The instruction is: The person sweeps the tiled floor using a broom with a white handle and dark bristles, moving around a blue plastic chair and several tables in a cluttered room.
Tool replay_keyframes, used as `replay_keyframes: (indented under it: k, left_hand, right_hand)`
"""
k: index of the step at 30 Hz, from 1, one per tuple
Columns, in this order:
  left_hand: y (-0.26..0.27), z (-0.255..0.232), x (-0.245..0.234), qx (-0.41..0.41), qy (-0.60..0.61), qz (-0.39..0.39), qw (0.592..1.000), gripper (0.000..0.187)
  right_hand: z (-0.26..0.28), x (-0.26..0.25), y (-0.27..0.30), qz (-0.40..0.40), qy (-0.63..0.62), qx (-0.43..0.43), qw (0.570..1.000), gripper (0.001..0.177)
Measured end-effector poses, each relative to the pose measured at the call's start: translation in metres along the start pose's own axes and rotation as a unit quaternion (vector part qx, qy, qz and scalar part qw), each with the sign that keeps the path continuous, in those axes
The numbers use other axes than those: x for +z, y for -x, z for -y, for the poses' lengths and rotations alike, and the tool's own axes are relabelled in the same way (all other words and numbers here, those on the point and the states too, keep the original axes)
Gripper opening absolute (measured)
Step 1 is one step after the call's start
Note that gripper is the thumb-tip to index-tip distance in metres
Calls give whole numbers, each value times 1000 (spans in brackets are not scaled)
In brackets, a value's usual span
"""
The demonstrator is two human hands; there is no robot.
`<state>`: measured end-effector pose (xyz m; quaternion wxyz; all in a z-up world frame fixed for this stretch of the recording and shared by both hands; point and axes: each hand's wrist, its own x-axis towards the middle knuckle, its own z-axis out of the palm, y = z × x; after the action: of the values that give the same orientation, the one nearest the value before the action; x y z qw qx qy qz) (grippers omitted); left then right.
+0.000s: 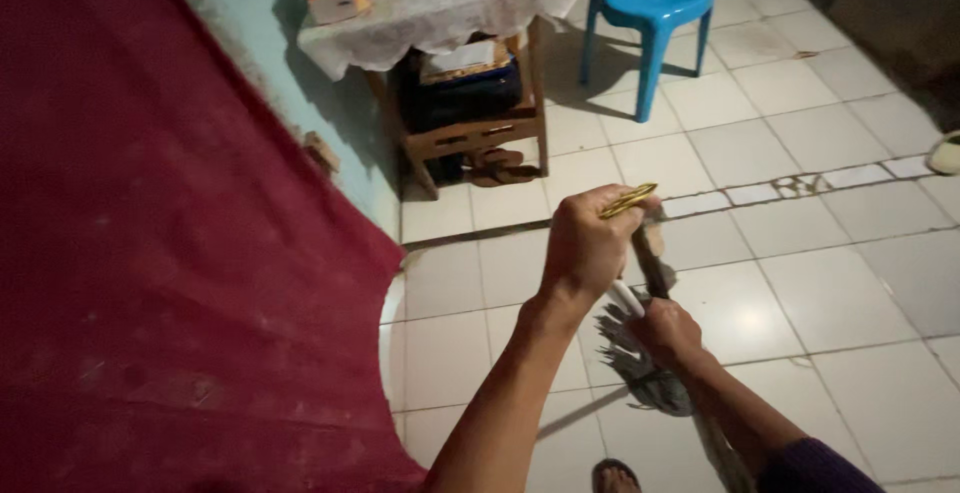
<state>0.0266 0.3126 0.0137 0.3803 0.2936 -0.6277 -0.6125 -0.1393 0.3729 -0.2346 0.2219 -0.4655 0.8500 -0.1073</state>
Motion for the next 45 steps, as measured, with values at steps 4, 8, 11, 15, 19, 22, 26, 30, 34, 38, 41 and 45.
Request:
replay_keyframes:
  k: [4,8,11,15,19,22,26,30,34,38,41,45]
  left_hand:
    - [24,-11,-45,15,-75,-50,996,24]
    - [55,-35,-96,26,-103,-94,990,23]
    - [85,-54,-131,25,-140,-130,981,23]
    - [120,-70,-161,96,-215,-183,955,22]
    - [145,-78,-167,32,-286,-209,934,24]
    - [157,-82,-161,84,-292,-204,931,25]
    - [157,-78,-128,2,-241,-161,957,33]
    - [148,-64,-65,84,-232,-98,964,35]
    - [148,-61,15,185,-183,-47,964,36]
    - [154,-70,92,88,-134,11,987,39]
    - [163,-73,138,73,-66,33,995,40]
    - [174,-63,178,27,-2,55,998,40]
  right_hand:
    - [32,40,2,-22,38,-104,994,35]
    - [106,72,20,17,2,-109,994,35]
    - [168,87,55,48,-61,-163,984,28]
    - [235,105,101,95,-96,-182,974,28]
    - [270,123,132,92,-140,-210,963,33]
    - [270,124,147,147,-149,-196,958,33]
    - [240,110,147,144,-127,-219,957,37]
    - [175,91,143,89,-147,-285,943,37]
    - [92,47,152,64,-137,-255,955,36]
    - [0,2,171,33,-147,-236,960,34]
    - [-58,-26,188,22,-133,-188,973,35]
    - [-111,-53,216,44,-35,-23,998,41]
